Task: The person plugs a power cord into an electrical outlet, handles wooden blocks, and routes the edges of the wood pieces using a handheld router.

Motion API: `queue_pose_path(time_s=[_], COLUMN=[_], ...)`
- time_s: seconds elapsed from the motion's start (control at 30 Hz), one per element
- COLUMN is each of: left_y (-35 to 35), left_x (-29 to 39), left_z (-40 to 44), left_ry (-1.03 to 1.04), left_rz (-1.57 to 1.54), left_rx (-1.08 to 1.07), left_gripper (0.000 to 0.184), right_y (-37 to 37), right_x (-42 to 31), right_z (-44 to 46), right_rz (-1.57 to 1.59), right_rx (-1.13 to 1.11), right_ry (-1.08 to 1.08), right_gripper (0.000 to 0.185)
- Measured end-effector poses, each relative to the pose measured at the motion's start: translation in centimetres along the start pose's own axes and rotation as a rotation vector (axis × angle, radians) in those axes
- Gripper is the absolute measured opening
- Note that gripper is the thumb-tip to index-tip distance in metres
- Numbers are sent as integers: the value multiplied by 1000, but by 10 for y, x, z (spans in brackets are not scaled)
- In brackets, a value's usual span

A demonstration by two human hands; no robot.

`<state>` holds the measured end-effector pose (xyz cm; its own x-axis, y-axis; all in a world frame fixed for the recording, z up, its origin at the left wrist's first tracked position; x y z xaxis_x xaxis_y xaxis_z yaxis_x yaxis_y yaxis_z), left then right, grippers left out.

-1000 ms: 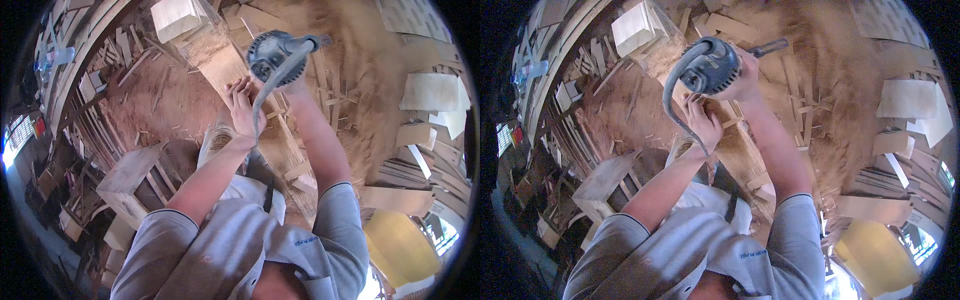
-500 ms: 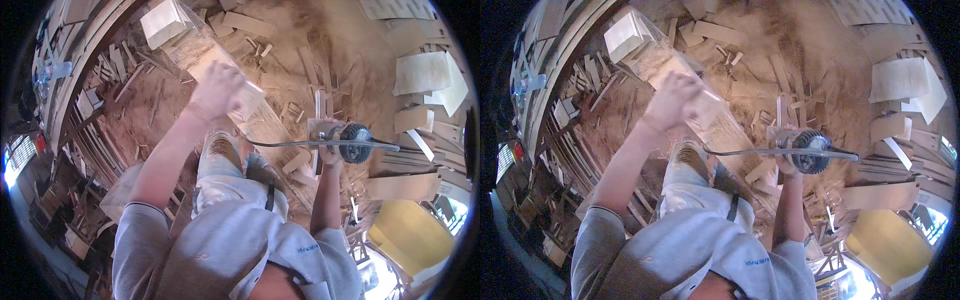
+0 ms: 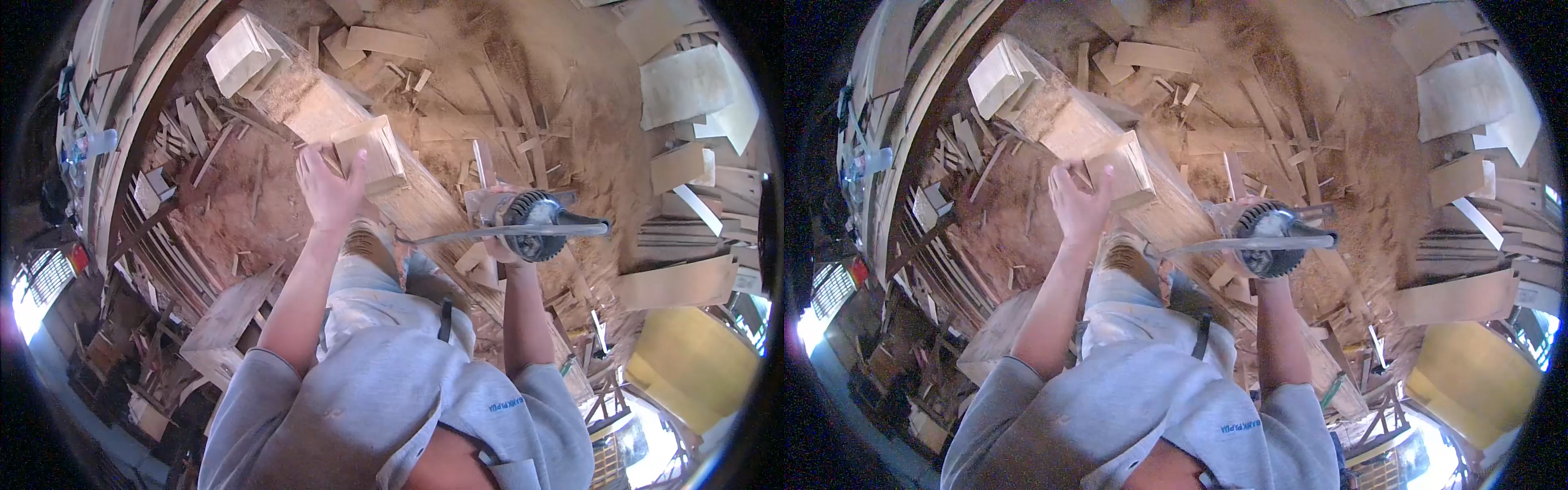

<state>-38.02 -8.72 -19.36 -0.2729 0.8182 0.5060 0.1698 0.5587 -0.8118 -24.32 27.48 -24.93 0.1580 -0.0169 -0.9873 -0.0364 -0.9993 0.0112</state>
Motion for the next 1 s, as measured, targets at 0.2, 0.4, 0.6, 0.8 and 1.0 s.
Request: queue_pose_path(time_s=[0.2, 0.4, 0.6, 0.8, 1.0], left_y=[47, 60, 58, 51, 55], left_x=[10, 29, 27, 28, 24], left_z=[-1, -20, -22, -18, -16], left_ry=[340, 259, 278, 273, 238], left_rz=[-212, -273, -278, -288, -293], left_rx=[164, 214, 259, 236, 237], left_gripper=[45, 44, 46, 47, 46], right_y=[36, 77, 113, 143, 148], right_x=[6, 20, -8, -76, -78], right_z=[36, 84, 115, 138, 142], right_rz=[183, 333, 39, -353, -205], right_rx=[-38, -167, -178, -288, -238], right_ry=[-7, 232, 81, -220, -308], right_gripper=[55, 53, 64, 77, 80])
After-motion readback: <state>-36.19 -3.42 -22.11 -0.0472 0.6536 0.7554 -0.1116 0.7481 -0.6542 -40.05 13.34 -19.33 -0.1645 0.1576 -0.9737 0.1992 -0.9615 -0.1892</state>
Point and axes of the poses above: each hand's wrist, its own z-axis towards the middle knuckle, its own y-axis out of the palm, x = y × z, the point moved 9 cm from there along z, towards the middle knuckle, and after that the axes turned 6 degrees about -x, right-handed, at the moved point
